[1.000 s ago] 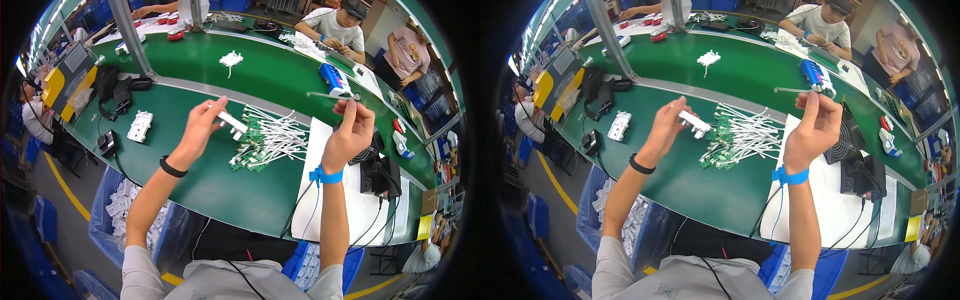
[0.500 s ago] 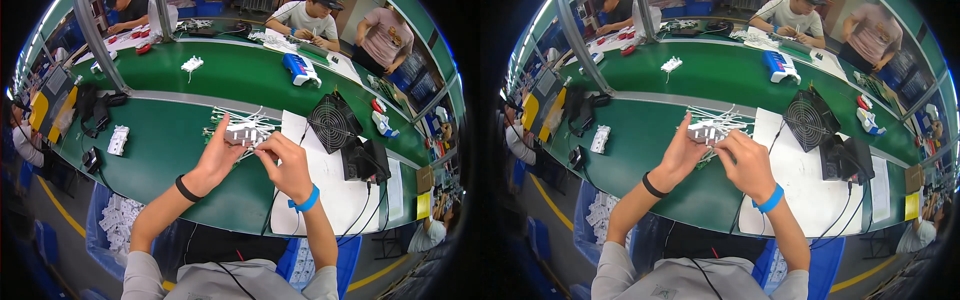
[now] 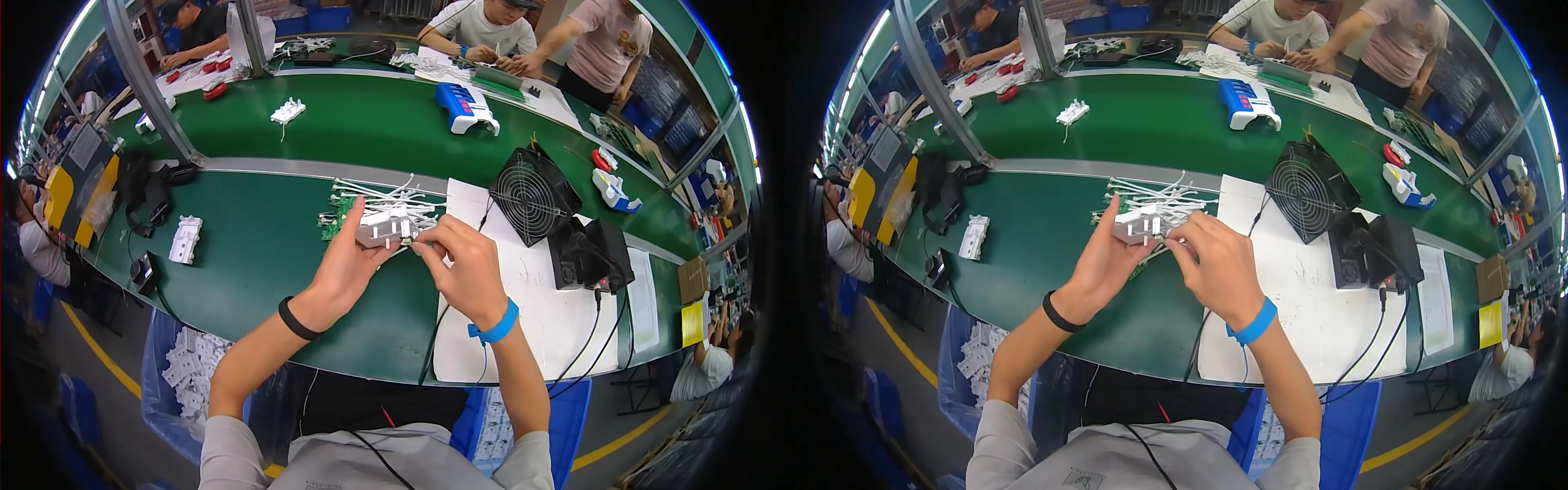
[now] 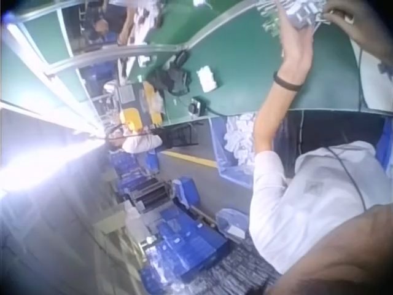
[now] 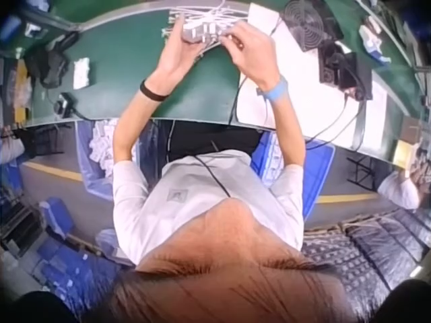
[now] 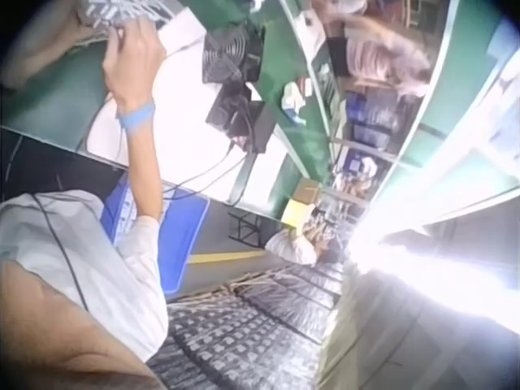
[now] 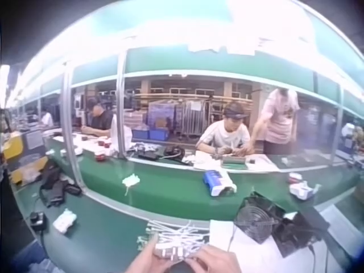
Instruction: Soldering components onto small green circuit boards and assembling them into white plastic housings on an industrial assembly line.
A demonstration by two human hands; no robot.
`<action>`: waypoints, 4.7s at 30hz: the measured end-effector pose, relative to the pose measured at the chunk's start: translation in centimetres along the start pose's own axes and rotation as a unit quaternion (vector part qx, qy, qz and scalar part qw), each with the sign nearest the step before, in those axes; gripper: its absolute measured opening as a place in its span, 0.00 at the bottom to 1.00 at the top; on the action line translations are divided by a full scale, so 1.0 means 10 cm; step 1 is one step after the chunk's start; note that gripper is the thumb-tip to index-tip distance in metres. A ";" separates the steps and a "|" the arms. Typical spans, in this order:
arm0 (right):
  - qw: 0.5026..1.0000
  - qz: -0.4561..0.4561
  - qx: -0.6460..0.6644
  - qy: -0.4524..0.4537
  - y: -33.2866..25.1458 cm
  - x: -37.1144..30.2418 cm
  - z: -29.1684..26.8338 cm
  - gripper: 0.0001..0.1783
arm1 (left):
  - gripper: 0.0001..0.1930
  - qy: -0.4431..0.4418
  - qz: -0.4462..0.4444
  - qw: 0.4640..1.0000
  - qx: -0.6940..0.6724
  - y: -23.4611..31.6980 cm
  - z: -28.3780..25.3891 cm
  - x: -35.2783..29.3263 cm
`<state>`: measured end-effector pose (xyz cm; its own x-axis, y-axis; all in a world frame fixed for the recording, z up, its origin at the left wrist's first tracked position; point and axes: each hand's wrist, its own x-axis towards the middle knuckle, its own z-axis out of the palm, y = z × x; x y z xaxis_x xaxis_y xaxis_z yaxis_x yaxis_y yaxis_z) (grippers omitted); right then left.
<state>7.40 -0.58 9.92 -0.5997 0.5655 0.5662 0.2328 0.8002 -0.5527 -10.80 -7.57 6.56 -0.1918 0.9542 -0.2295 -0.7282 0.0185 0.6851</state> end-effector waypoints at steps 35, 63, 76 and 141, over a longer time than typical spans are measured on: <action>0.921 0.251 0.291 -0.064 0.45 -0.36 -0.15 0.17 | 0.14 -0.128 0.076 0.870 0.470 -0.28 0.14 0.07; 0.813 0.435 0.080 0.378 1.57 -1.15 -1.43 0.22 | 0.24 -0.161 0.067 0.844 0.507 -1.09 0.71 0.84; 0.837 0.277 -0.098 0.461 1.84 -1.22 -1.37 0.09 | 0.21 -0.225 0.191 0.679 0.672 -1.32 0.87 1.13; 0.887 0.244 0.129 0.370 1.58 -1.23 -0.49 0.06 | 0.23 -0.255 0.377 0.569 0.685 -1.21 0.40 1.12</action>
<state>22.22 6.05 -2.81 0.2131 0.8848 0.4143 0.0868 0.4053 -0.9101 -1.48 4.08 -1.57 0.3606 0.8005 0.4787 0.6973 -0.5722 0.4317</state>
